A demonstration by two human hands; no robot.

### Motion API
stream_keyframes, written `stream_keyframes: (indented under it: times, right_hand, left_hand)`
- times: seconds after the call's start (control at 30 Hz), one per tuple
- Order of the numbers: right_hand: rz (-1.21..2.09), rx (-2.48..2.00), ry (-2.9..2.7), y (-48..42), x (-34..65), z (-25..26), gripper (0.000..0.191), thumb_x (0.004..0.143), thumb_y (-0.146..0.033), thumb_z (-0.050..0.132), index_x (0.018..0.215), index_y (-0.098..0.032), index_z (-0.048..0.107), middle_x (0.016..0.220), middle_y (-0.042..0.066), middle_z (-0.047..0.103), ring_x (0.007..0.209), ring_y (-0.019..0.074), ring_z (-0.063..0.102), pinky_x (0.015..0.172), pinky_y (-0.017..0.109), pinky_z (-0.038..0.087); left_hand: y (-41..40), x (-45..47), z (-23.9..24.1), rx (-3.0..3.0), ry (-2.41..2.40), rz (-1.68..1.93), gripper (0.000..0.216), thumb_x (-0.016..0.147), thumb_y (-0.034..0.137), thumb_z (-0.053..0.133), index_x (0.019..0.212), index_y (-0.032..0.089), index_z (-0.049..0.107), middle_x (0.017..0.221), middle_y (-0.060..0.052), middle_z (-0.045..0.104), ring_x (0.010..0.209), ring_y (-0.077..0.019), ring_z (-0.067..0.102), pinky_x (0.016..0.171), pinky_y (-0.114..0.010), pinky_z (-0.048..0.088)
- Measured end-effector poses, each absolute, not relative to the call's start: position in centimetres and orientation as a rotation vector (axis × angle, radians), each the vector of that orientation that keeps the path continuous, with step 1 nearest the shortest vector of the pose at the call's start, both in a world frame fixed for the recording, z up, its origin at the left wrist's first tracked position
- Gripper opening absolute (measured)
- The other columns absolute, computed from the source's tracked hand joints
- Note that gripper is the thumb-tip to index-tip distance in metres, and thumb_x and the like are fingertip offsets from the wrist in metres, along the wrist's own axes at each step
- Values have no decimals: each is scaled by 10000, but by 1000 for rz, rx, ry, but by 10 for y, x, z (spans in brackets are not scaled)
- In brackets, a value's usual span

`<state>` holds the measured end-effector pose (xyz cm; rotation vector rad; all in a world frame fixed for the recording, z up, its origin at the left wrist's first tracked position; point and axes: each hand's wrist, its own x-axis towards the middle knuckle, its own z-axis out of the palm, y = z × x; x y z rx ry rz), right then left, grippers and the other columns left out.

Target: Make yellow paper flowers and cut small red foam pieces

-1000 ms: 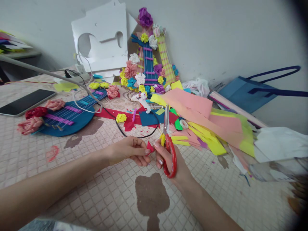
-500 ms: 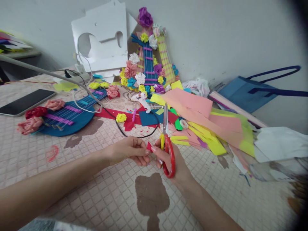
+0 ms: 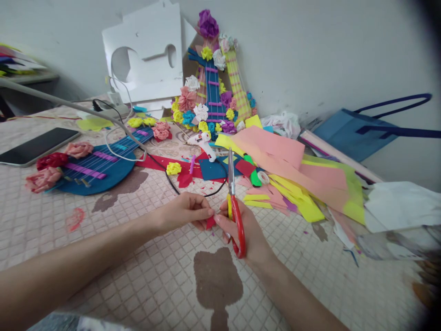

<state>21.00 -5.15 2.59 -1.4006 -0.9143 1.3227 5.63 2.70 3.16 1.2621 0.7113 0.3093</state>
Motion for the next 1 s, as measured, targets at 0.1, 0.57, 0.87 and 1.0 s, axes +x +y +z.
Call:
stream_keyframes:
  times: [0.1, 0.57, 0.87, 1.0]
  right_hand:
    - [1329, -1402, -916, -52, 210, 27, 293, 660, -302, 688, 817, -217, 457, 580, -91, 517, 356, 51, 406, 348, 189, 338]
    - [1284, -1398, -847, -51, 209, 26, 295, 645, -283, 698, 818, -220, 467, 585, -93, 496, 378, 55, 412, 362, 193, 357]
    - [1249, -1337, -838, -52, 210, 22, 290, 662, -281, 710, 823, -224, 475, 632, -80, 511, 400, 59, 435, 372, 196, 376]
    - [1241, -1311, -825, -52, 211, 19, 292, 676, -277, 701, 827, -222, 456, 625, -84, 503, 384, 53, 413, 365, 193, 370]
  left_hand:
    - [26, 57, 32, 1233, 721, 323, 325, 703, 443, 715, 692, 140, 599, 660, 1, 673, 578, -99, 598, 617, -239, 485]
    - [26, 56, 31, 1242, 725, 296, 376, 745, 497, 656, 729, 124, 624, 705, -35, 698, 613, -117, 626, 645, -254, 503]
    - [27, 54, 23, 1226, 630, 140, 295, 709, 433, 717, 756, 151, 643, 765, -29, 726, 628, -122, 659, 652, -253, 508]
    - [27, 53, 21, 1258, 601, 101, 303, 698, 438, 722, 720, 151, 628, 740, -31, 718, 626, -127, 654, 645, -256, 501]
